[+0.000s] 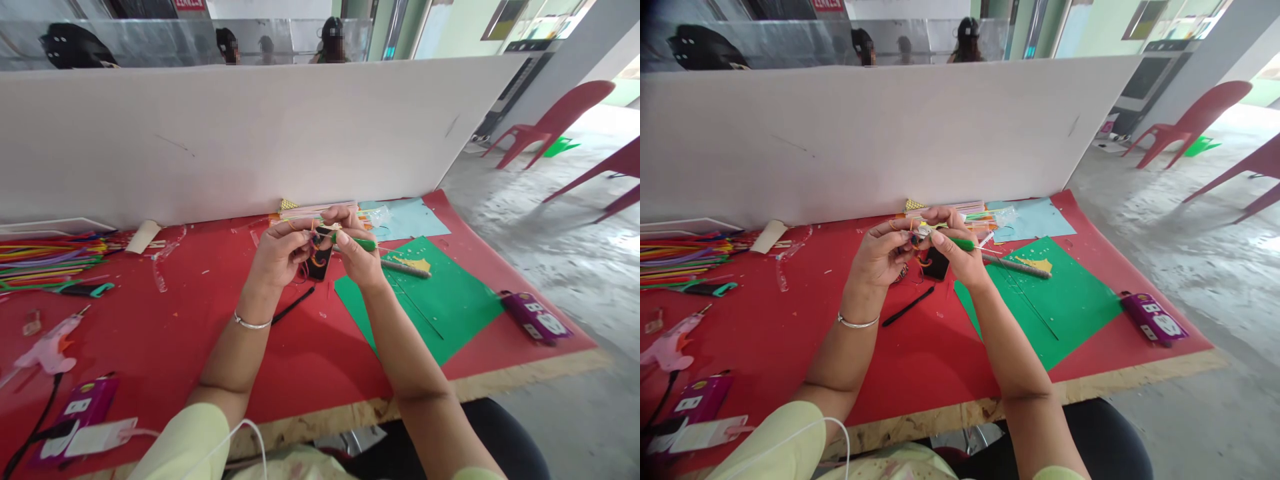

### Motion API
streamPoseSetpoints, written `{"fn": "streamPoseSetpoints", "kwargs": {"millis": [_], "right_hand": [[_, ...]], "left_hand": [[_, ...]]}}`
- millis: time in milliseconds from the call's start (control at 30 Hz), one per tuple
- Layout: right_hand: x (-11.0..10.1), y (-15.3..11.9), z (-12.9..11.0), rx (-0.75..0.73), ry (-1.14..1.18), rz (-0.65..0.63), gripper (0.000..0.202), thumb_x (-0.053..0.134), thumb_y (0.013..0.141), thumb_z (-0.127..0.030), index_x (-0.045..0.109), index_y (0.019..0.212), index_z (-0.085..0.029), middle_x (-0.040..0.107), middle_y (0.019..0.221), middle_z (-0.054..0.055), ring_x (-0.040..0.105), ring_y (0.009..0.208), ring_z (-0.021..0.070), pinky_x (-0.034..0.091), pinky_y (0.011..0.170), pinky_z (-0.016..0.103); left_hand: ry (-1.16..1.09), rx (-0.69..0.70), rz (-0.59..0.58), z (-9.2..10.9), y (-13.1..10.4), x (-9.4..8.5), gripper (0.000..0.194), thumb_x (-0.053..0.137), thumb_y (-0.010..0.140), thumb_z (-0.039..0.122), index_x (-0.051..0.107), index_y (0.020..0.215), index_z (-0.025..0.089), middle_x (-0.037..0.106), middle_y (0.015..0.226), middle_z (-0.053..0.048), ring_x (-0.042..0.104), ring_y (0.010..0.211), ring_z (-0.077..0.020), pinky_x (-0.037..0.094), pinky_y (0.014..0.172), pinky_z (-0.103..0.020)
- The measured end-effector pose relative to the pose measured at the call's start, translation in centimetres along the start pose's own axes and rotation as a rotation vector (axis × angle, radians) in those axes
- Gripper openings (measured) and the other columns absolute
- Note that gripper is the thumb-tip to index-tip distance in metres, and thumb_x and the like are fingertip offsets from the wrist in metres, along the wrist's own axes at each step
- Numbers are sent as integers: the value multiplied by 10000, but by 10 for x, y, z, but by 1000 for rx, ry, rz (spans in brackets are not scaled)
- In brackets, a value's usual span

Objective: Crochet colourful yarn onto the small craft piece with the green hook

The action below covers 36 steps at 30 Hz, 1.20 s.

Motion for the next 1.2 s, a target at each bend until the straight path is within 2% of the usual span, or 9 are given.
{"fn": "streamPoseSetpoints", "kwargs": {"millis": [200, 267, 367, 500, 600, 733, 900, 1067, 1200], "right_hand": [[22, -7, 5, 24, -25, 195, 403, 513, 1128, -467, 789, 927, -254, 676, 1320, 94, 640, 1297, 250, 601, 1123, 459], [28, -9, -1, 32, -49, 284, 340, 552, 1122, -406, 794, 936, -254, 673, 1334, 88, 639, 1276, 238, 590, 1118, 451], [35, -13, -9, 42, -52, 395, 328, 576, 1116, -379, 803, 910, -262, 677, 1337, 72, 632, 1255, 224, 587, 1080, 438], [40, -20, -12, 17, -67, 480, 320, 591, 1109, -422, 822, 939, -281, 670, 1366, 58, 652, 1205, 221, 578, 1106, 480], [40, -22, -10, -24, -110, 453, 322, 577, 1110, -452, 820, 974, -290, 643, 1421, 63, 662, 1211, 245, 572, 1137, 541], [35, -20, -9, -103, -131, 375, 278, 572, 1110, -409, 815, 1017, -309, 623, 1455, 58, 660, 1259, 255, 587, 1133, 546], [26, -10, -13, -68, -153, 288, 374, 585, 1100, -473, 810, 895, -256, 673, 1351, 85, 630, 1375, 286, 613, 1121, 516], [32, -15, -16, -18, -200, 477, 346, 574, 1107, -459, 809, 964, -249, 650, 1393, 104, 605, 1421, 293, 551, 1215, 574], [43, -23, -13, -40, -230, 512, 351, 542, 1120, -460, 784, 974, -251, 632, 1398, 108, 605, 1407, 285, 557, 1208, 575]], "left_hand": [[80, 264, 202, -13, 1, -4, 307, 886, 694, 223, 898, 1001, 244, 762, 780, -2, 554, 550, -72, 409, 464, -216], [159, 437, 271, -19, 1, -6, 321, 882, 772, 252, 891, 1093, 266, 824, 927, -21, 719, 749, -125, 584, 656, -254], [218, 555, 329, -27, -1, -7, 309, 868, 843, 265, 884, 1151, 283, 853, 1054, -36, 785, 927, -160, 645, 846, -298], [87, 443, 341, -29, -4, -1, 314, 904, 798, 248, 887, 1111, 263, 829, 935, -20, 722, 736, -113, 582, 660, -237], [-76, 246, 277, -21, -5, 7, 264, 902, 719, 208, 883, 982, 218, 670, 658, 41, 501, 505, -48, 391, 472, -199], [-191, 47, 182, -9, -5, 12, 213, 860, 629, 150, 849, 839, 190, 585, 584, 48, 468, 506, -53, 308, 438, -190], [-100, 161, 213, -12, -4, 6, 260, 869, 660, 156, 878, 915, 208, 668, 643, 33, 486, 506, -54, 345, 457, -199], [179, 455, 370, -24, -8, 2, 298, 865, 809, 170, 892, 1085, 278, 824, 982, -19, 747, 842, -135, 593, 754, -252], [71, 347, 351, -26, -7, 6, 251, 843, 806, 164, 887, 1036, 255, 781, 866, -3, 680, 704, -103, 550, 666, -239]]}}
Point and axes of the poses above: each hand's wrist, its own y-axis towards the middle knuckle, its own x-axis out of the palm, z = x × y, the point moved 4 cm from there along y, towards the middle knuckle
